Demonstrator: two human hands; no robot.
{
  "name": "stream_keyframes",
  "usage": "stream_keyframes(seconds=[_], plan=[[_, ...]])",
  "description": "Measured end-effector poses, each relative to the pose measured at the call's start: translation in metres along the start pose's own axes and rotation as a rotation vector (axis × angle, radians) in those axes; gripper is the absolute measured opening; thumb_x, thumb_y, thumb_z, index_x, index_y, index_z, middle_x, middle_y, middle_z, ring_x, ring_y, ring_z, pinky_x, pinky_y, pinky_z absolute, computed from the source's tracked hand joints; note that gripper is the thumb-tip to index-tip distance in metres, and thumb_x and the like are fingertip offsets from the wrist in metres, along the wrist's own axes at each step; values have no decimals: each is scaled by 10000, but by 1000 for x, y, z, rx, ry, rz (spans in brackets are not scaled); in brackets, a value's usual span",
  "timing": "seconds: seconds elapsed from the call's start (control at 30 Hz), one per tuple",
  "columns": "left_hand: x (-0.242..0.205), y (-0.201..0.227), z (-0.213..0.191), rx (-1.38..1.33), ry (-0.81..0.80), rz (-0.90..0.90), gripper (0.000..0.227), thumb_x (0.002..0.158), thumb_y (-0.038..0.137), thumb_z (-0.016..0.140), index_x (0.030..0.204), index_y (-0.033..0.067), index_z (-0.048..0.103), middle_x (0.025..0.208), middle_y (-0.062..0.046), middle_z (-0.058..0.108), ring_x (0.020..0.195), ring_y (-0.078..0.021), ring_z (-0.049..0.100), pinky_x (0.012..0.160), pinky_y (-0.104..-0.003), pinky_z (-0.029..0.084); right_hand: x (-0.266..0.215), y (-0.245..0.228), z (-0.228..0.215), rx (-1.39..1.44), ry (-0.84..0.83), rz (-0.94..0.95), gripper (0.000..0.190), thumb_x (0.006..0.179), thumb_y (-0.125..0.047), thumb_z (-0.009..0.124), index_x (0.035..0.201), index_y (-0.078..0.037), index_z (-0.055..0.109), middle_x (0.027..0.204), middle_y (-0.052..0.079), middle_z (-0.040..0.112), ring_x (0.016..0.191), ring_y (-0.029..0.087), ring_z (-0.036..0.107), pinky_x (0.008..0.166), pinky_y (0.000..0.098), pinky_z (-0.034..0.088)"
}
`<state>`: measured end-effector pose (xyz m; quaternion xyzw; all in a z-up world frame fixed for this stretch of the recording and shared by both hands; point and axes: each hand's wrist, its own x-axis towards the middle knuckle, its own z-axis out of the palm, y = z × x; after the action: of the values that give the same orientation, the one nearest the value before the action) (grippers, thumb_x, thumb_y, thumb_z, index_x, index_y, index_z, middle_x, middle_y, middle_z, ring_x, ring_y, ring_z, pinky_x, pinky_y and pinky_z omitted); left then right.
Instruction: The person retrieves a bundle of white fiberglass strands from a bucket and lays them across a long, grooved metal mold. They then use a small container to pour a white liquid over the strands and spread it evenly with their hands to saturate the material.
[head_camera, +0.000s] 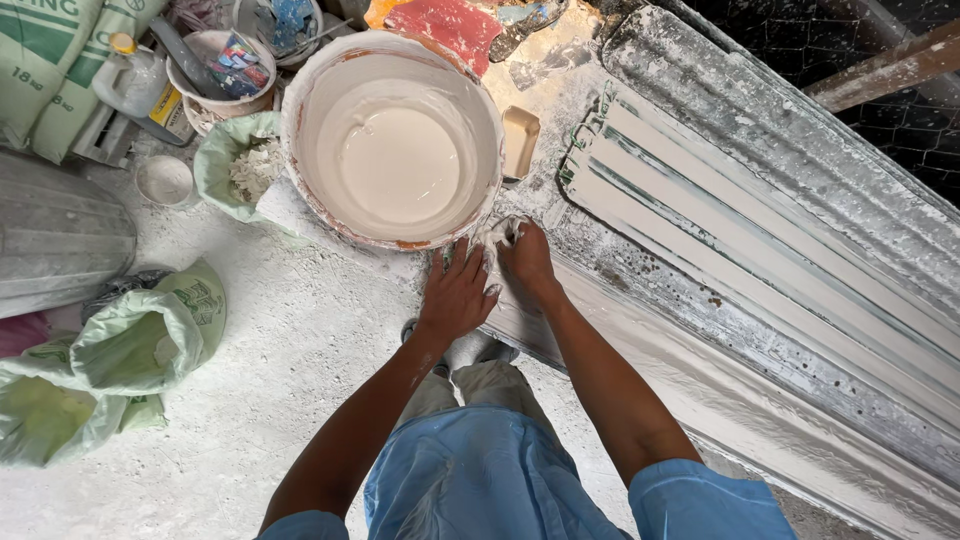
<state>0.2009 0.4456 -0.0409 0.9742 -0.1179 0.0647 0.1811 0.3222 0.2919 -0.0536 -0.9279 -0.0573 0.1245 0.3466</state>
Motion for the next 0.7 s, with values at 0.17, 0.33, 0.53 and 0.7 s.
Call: stream_keyframes(seconds=[0.17,0.33,0.53,0.7], plan=[[6,4,-3,-10,-79,-37,574,942,461,586,1285,5,653,1509,-176,505,1481,-379,325,1145,-669,260,12,8,-5,-92,-130,-67,196,803,-137,800,881,-1,683,901,206,699,861,368,682,796,442,550],[6,2,-12,-26,-121,-36,573,942,461,578,1258,-13,650,1504,-197,497,1480,-376,324,1128,-675,254,-10,-5,-26,-171,0,-336,170,856,-140,795,927,1,733,967,218,694,880,387,664,814,446,539],[5,-11,-21,-241,-89,-131,494,994,323,547,1300,-58,615,1477,-237,516,1459,-354,379,1190,-659,240,-40,-35,-28,-113,-59,-203,470,977,-288,641,1289,64,627,1299,284,573,1227,416,558,1054,530,462],[-11,-15,-28,-311,81,-255,417,938,218,532,1222,-82,590,1479,-266,521,1456,-385,404,1232,-619,263,-47,-49,12,-563,-294,-70,584,906,-448,630,1248,26,646,1611,292,220,1498,484,181,1207,652,124]])
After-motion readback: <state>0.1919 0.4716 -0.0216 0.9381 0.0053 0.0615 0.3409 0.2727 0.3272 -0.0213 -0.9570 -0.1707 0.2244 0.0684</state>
